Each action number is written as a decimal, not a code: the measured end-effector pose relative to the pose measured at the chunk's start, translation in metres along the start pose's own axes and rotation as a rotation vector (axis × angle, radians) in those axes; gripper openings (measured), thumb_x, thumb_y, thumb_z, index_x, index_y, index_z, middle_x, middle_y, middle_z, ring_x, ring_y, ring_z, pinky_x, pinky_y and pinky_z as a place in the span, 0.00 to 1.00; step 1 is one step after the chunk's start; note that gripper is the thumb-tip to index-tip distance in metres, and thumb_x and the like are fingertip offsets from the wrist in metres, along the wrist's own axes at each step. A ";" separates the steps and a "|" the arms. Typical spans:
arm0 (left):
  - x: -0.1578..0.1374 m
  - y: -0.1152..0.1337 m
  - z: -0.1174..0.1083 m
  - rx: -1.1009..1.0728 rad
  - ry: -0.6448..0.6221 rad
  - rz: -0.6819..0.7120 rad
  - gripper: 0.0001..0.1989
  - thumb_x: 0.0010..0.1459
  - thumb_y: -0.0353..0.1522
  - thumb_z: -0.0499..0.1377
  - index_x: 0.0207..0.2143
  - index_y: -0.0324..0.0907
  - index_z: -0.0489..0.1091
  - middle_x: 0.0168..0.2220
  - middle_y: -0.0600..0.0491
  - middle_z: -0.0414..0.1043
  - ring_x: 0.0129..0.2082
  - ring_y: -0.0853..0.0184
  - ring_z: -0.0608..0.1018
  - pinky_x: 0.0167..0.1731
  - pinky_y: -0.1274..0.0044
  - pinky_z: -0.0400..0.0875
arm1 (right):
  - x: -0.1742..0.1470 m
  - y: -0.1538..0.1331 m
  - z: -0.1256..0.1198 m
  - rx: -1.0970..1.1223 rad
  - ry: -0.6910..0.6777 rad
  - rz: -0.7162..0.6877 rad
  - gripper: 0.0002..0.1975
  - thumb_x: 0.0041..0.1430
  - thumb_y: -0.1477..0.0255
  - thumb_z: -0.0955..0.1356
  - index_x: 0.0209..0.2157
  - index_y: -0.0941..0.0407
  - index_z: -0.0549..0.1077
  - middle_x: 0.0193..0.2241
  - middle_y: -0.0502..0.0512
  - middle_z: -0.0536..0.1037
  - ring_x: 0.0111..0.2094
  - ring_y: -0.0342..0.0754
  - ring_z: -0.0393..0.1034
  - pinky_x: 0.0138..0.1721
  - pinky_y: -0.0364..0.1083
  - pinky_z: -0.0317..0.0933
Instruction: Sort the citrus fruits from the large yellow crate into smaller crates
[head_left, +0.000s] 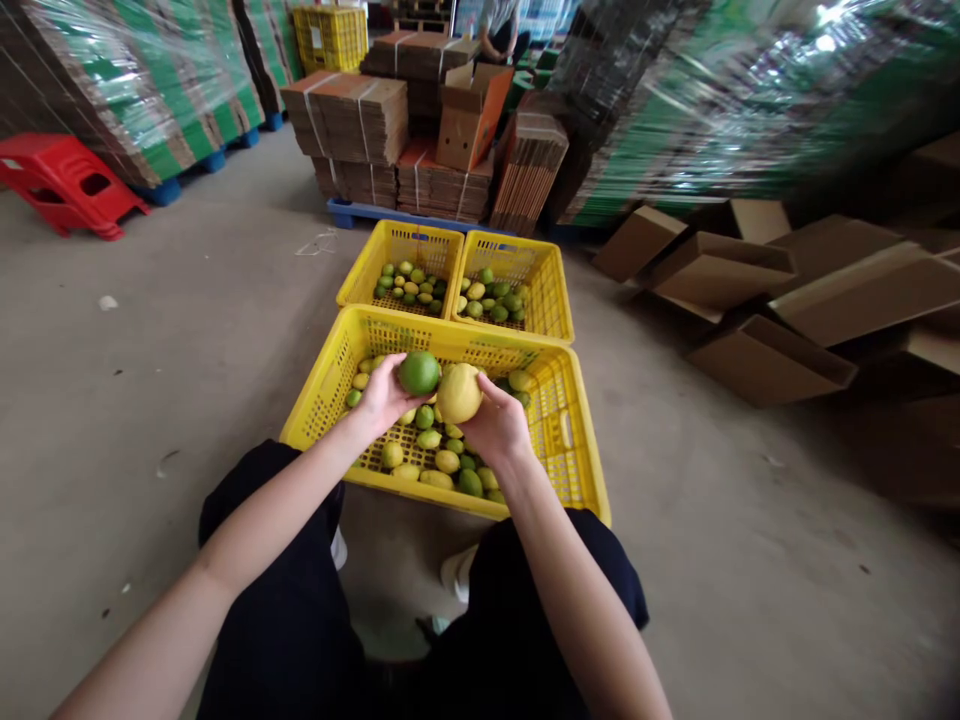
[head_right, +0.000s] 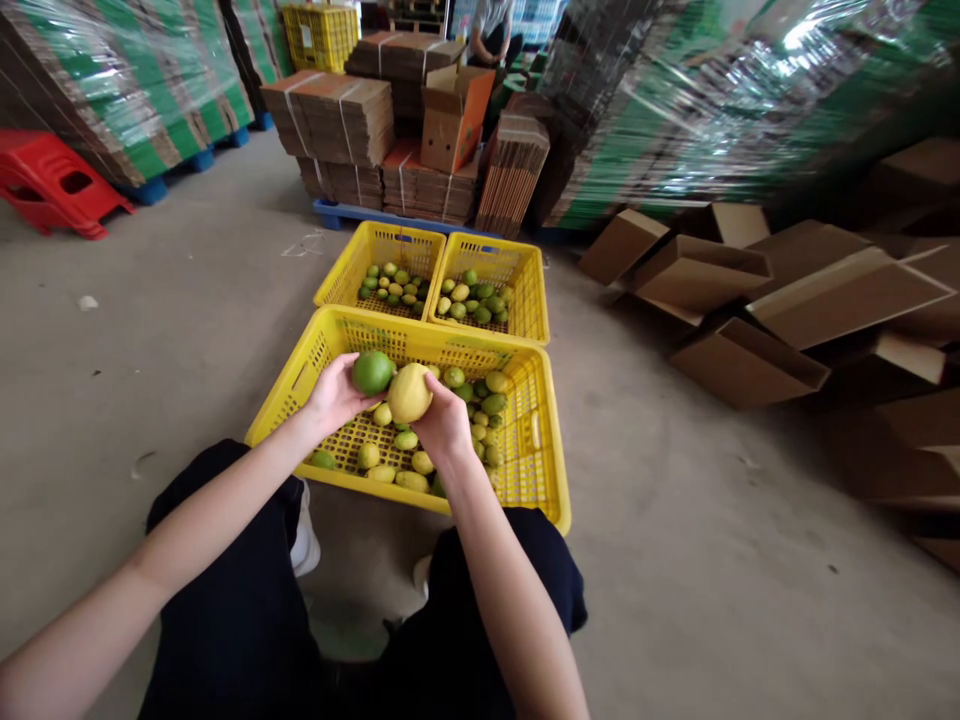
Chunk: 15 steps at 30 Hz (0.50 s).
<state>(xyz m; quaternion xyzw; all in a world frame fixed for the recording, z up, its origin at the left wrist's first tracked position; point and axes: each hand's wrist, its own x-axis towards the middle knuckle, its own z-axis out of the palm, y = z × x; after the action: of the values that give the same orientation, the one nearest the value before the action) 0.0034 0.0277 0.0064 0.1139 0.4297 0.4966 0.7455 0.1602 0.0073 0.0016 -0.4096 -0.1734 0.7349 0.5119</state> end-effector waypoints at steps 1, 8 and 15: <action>0.000 0.002 0.001 -0.024 0.008 -0.009 0.11 0.64 0.35 0.53 0.42 0.38 0.71 0.34 0.46 0.78 0.35 0.62 0.82 0.36 0.72 0.80 | 0.000 -0.001 0.000 0.001 -0.014 0.009 0.12 0.53 0.63 0.70 0.37 0.55 0.75 0.31 0.55 0.82 0.36 0.55 0.78 0.32 0.50 0.73; -0.001 0.002 0.000 0.040 0.011 -0.036 0.10 0.59 0.34 0.63 0.40 0.37 0.71 0.29 0.49 0.76 0.27 0.67 0.81 0.29 0.80 0.79 | -0.005 0.001 0.003 0.067 0.049 -0.031 0.10 0.50 0.66 0.73 0.34 0.53 0.74 0.29 0.49 0.80 0.29 0.48 0.76 0.30 0.45 0.72; 0.008 -0.002 -0.009 0.030 -0.001 -0.063 0.17 0.62 0.43 0.56 0.37 0.37 0.72 0.26 0.48 0.74 0.22 0.69 0.76 0.20 0.81 0.71 | 0.001 0.001 -0.004 0.178 0.271 0.060 0.11 0.54 0.61 0.71 0.31 0.52 0.70 0.22 0.48 0.76 0.22 0.47 0.71 0.21 0.45 0.68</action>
<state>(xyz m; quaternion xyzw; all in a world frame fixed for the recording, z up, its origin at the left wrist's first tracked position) -0.0005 0.0313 -0.0045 0.1116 0.4402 0.4662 0.7592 0.1628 0.0071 -0.0018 -0.4632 -0.0247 0.7004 0.5425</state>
